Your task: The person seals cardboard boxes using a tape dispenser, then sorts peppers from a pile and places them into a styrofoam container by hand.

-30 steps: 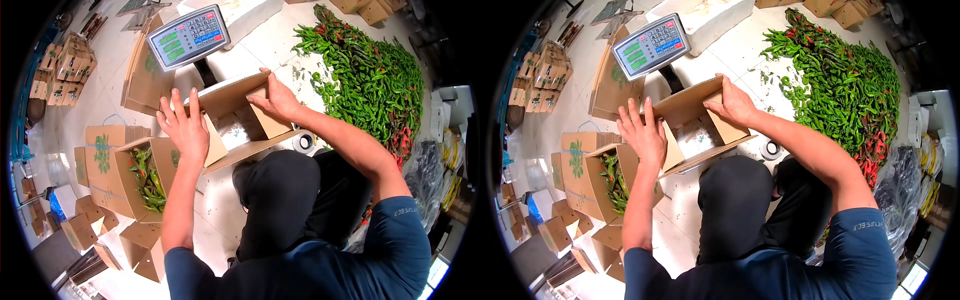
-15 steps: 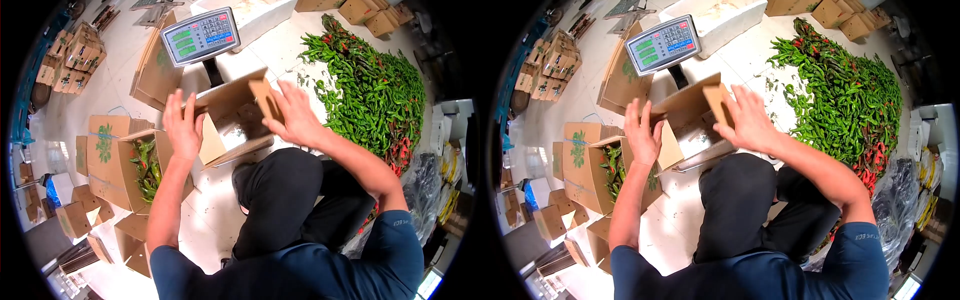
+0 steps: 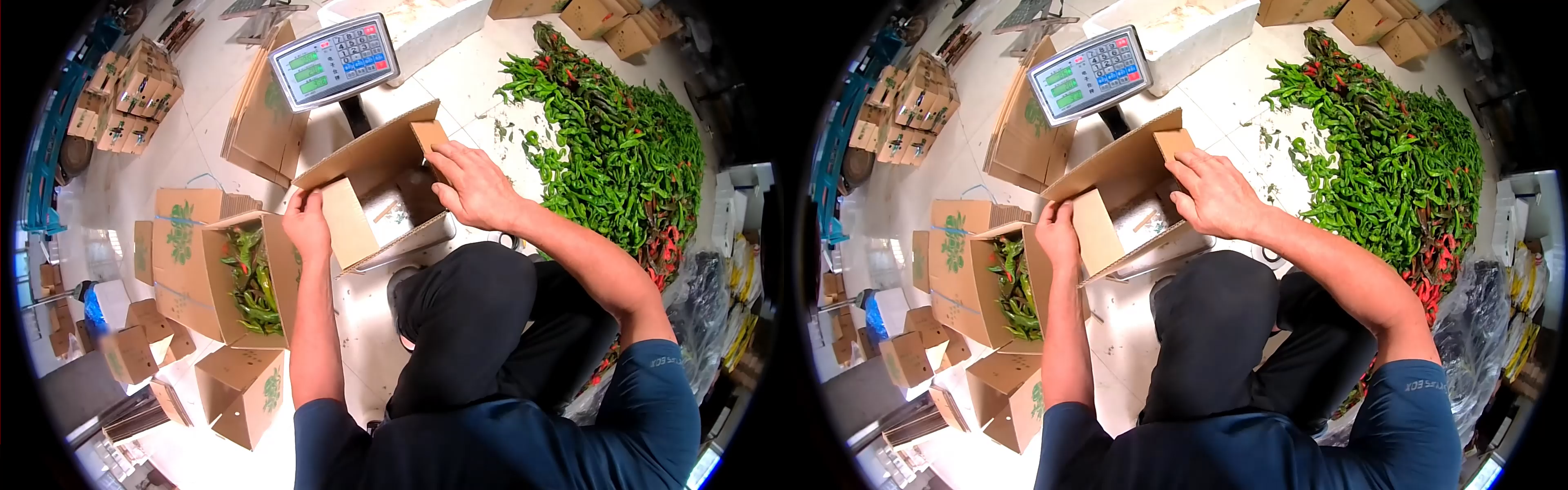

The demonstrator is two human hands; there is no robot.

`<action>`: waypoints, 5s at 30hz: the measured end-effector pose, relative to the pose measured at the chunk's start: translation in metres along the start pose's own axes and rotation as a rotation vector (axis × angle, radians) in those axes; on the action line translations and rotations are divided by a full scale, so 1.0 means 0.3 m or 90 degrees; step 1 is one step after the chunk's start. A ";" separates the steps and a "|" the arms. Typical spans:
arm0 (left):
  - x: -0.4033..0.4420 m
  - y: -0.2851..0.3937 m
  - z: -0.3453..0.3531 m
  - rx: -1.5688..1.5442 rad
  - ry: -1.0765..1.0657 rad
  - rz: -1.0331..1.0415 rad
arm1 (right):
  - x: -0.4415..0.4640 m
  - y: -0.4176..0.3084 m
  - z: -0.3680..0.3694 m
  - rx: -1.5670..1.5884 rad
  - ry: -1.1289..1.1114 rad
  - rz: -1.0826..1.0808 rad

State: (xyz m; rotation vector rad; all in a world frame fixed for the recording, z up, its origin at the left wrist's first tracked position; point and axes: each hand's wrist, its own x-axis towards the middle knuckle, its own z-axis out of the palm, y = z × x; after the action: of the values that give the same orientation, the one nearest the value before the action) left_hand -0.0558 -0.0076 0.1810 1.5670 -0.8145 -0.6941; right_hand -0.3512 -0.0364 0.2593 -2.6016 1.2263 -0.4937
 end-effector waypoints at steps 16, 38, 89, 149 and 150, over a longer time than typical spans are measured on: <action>-0.050 0.066 -0.002 0.522 0.145 0.237 | 0.004 -0.011 0.002 0.044 0.006 0.042; -0.057 0.398 -0.156 0.674 -0.245 0.429 | 0.015 -0.002 0.007 0.055 -0.029 0.040; -0.072 0.085 0.020 0.154 -0.278 -0.004 | 0.025 0.266 0.312 0.697 0.085 0.366; -0.012 0.143 0.190 0.589 -0.355 0.461 | 0.098 0.148 0.088 0.419 -0.004 0.121; -0.019 0.152 0.205 0.598 -0.354 0.447 | 0.089 0.150 0.096 0.429 0.004 0.113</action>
State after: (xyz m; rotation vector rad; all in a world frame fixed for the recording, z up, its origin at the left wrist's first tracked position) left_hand -0.1141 -0.0418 0.2171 1.6946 -2.2021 -0.1910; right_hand -0.3558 -0.0836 0.2231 -1.9108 1.0428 -0.7281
